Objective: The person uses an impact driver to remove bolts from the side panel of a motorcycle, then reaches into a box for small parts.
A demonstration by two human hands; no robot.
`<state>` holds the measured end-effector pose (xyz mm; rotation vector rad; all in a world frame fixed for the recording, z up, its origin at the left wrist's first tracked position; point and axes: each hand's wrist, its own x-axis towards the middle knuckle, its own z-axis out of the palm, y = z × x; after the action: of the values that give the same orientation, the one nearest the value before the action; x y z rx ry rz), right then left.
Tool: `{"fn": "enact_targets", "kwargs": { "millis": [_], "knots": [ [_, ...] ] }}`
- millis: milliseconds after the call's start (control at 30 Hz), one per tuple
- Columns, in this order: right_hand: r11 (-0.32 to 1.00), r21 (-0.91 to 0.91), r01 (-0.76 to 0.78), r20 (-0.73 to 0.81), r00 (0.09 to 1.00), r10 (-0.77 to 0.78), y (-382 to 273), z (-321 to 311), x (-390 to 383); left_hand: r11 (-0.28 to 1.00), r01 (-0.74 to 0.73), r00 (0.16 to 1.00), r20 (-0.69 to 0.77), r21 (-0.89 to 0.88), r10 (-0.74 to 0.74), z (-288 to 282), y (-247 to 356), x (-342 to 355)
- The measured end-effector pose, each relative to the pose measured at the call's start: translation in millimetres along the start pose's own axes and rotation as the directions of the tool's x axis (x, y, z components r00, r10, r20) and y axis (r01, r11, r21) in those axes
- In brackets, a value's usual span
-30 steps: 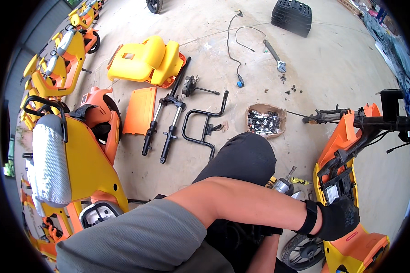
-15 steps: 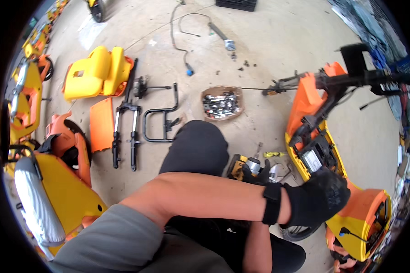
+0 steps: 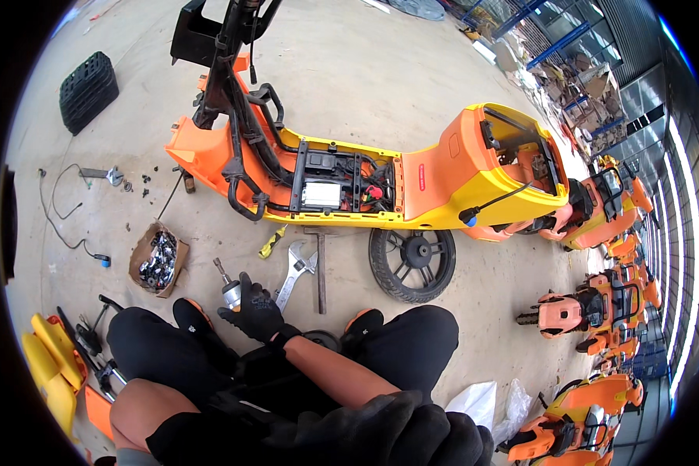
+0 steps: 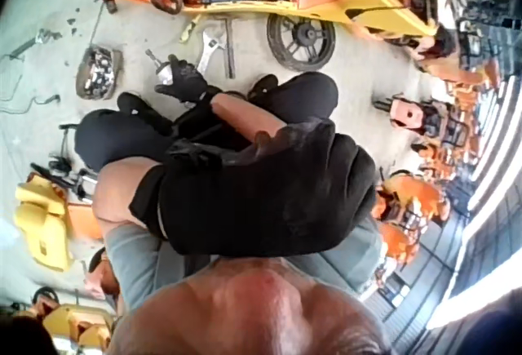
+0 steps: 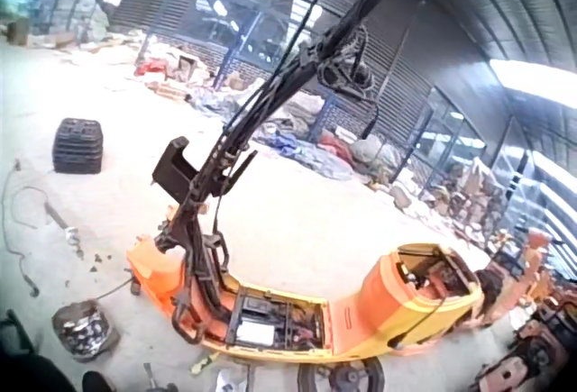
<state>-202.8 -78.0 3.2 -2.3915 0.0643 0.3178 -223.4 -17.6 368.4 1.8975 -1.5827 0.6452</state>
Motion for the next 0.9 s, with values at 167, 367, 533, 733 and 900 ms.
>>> {"fn": "enact_targets", "kwargs": {
  "millis": [167,367,533,733,900],
  "knots": [
    [0.999,-0.033,0.029,-0.015,0.999,-0.029,0.0,5.7,3.3,0.982,-0.144,0.954,-0.245,0.126,0.171,24.9,1.3,2.9],
    [1.000,-0.016,0.013,-0.022,1.000,-0.013,-1.9,2.3,4.5,0.936,-0.287,0.952,-0.047,0.205,0.302,-5.9,-12.1,13.5],
    [0.999,0.043,-0.018,0.015,1.000,0.017,-8.1,-2.3,3.0,0.976,-0.191,0.980,-0.028,0.105,0.195,7.9,0.7,11.7],
    [0.996,0.081,-0.025,0.020,1.000,0.024,-10.1,1.4,4.1,0.996,-0.076,0.989,-0.129,-0.037,0.071,50.4,9.5,-0.2],
    [0.993,0.105,0.055,0.010,0.998,-0.057,-12.5,-12.0,2.3,0.873,0.487,0.862,0.154,0.013,-0.483,-20.1,-56.6,-1.3]
  ]
}}
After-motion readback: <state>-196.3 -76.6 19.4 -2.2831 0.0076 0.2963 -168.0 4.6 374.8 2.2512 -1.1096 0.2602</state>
